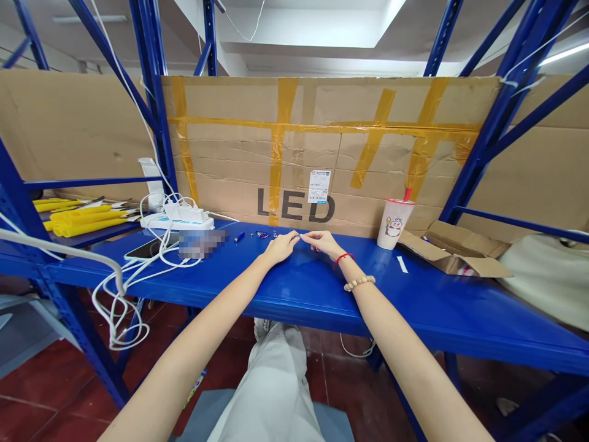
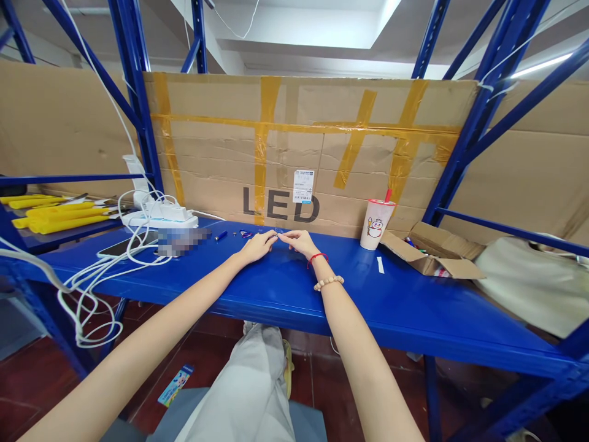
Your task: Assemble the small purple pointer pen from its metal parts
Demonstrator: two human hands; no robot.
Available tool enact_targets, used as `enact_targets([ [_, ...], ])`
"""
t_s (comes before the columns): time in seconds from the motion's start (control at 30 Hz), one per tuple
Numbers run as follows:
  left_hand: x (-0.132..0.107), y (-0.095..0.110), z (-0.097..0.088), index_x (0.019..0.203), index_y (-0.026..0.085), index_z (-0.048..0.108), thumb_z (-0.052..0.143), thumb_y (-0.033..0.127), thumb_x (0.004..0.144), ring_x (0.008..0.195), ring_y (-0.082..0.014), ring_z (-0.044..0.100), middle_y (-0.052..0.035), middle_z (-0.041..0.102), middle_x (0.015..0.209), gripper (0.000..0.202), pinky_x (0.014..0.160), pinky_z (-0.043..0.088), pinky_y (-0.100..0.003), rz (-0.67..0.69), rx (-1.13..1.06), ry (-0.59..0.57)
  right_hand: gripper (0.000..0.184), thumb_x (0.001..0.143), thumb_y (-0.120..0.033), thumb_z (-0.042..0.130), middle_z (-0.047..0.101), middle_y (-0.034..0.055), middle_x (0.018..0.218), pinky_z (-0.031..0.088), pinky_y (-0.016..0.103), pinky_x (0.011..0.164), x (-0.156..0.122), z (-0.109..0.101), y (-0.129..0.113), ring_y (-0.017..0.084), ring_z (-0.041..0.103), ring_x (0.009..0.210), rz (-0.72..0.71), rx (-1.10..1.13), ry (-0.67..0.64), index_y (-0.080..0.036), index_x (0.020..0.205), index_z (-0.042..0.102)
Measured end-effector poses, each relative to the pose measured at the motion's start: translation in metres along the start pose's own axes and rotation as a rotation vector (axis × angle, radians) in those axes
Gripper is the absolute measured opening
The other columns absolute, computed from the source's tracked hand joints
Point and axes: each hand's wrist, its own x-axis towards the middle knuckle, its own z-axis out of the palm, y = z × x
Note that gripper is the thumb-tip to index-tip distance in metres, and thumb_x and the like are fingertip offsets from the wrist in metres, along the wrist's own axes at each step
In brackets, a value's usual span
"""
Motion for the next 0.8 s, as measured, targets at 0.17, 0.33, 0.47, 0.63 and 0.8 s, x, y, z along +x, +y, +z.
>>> enact_targets([
  [0.17, -0.0006, -0.0019, 0.001, 0.1, 0.022, 0.051, 0.03, 0.037, 0.091, 0.077, -0.0179, 0.058, -0.0022, 0.061, 0.079, 0.027, 0.07, 0.042, -0.027, 0.038, -0.019, -0.01, 0.06, 0.049, -0.054, 0.071, 0.058, 0.0042, 0.068, 0.028, 0.015, 0.039, 0.0003, -0.0013, 0.0008, 0.003, 0.041, 0.048, 0.012, -0.002, -0.002, -0.009, 0.089, 0.069],
  [0.33, -0.0013, -0.0045, 0.0022, 0.1, 0.021, 0.051, 0.031, 0.037, 0.091, 0.076, -0.0164, 0.058, -0.0019, 0.06, 0.08, 0.027, 0.07, 0.042, -0.026, 0.087, -0.042, -0.021, 0.06, 0.049, -0.054, 0.071, 0.057, 0.0039, 0.067, 0.028, 0.015, 0.04, 0.0022, -0.0028, 0.0033, 0.003, 0.04, 0.049, 0.013, -0.003, -0.014, -0.009, 0.088, 0.069],
  [0.47, -0.0009, -0.0062, 0.0028, 0.101, 0.02, 0.051, 0.031, 0.036, 0.091, 0.077, -0.0169, 0.058, -0.0027, 0.061, 0.082, 0.027, 0.071, 0.043, -0.026, 0.096, -0.045, -0.02, 0.06, 0.049, -0.054, 0.071, 0.057, 0.0034, 0.065, 0.028, 0.015, 0.04, 0.0039, -0.0026, 0.0054, 0.003, 0.04, 0.048, 0.023, 0.0, -0.023, -0.009, 0.089, 0.068],
  [0.63, -0.0008, -0.0067, 0.0036, 0.103, 0.021, 0.05, 0.034, 0.036, 0.089, 0.089, -0.0211, 0.058, -0.0055, 0.061, 0.096, 0.026, 0.076, 0.043, -0.031, 0.099, -0.034, -0.011, 0.06, 0.047, -0.053, 0.072, 0.054, 0.0018, 0.06, 0.027, 0.015, 0.039, 0.0026, -0.002, 0.0033, 0.002, 0.04, 0.047, 0.054, 0.003, -0.02, -0.008, 0.087, 0.068],
  [0.8, -0.002, -0.0053, 0.0032, 0.112, 0.02, 0.044, 0.03, 0.034, 0.09, 0.084, -0.0201, 0.059, -0.0058, 0.061, 0.089, 0.03, 0.072, 0.044, -0.03, 0.107, -0.047, -0.022, 0.06, 0.047, -0.052, 0.073, 0.049, -0.0002, 0.054, 0.026, 0.014, 0.04, -0.0002, -0.003, -0.0003, 0.002, 0.038, 0.047, 0.09, 0.012, -0.01, -0.008, 0.087, 0.068],
])
